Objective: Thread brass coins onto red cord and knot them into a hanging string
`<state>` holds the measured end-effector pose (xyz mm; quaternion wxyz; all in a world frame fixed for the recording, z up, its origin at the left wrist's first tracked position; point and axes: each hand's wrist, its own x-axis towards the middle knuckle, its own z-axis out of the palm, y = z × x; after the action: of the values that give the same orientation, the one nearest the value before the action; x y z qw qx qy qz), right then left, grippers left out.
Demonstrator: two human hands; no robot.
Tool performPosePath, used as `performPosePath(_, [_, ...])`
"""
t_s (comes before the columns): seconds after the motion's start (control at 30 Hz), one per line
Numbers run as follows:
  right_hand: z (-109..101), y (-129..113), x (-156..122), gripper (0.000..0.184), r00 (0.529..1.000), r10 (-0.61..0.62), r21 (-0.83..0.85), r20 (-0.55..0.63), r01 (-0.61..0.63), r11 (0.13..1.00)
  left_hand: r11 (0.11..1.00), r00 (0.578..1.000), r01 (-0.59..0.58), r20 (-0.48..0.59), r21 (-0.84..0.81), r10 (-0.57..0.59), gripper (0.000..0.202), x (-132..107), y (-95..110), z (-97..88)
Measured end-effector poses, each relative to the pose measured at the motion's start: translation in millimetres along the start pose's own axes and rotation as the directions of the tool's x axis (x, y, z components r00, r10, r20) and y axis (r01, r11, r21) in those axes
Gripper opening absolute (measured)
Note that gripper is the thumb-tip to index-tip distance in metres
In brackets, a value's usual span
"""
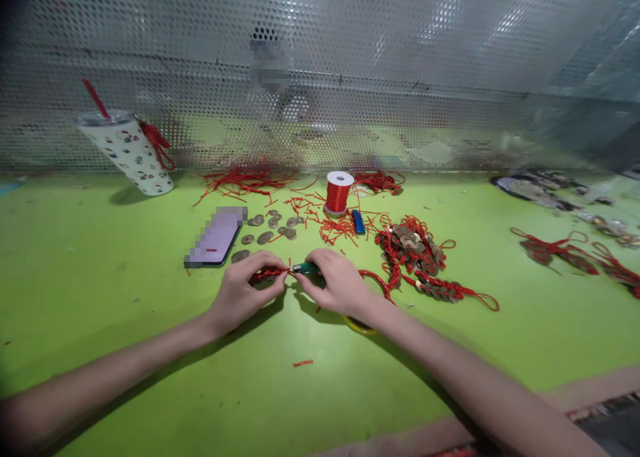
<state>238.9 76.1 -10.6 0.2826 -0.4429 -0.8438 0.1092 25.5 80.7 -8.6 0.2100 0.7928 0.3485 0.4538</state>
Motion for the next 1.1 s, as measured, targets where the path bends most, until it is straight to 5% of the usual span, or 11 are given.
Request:
performPosePath(0.8, [-4.4, -3.4, 1.6, 0.034, 0.995, 0.099, 0.108, -0.026, -0.096, 0.989, 1.000, 1.000, 0.018, 0.007, -0.020, -0.018, 0.008, -0.8, 0.0, 0.3])
performPosePath(1.1, [-0.9, -2.0, 1.8, 0.030, 0.998, 0.046, 0.007, -0.040, -0.045, 0.999, 1.000, 1.000, 0.012, -0.001, -0.009, -0.012, 0.007, -0.4, 0.7, -0.4])
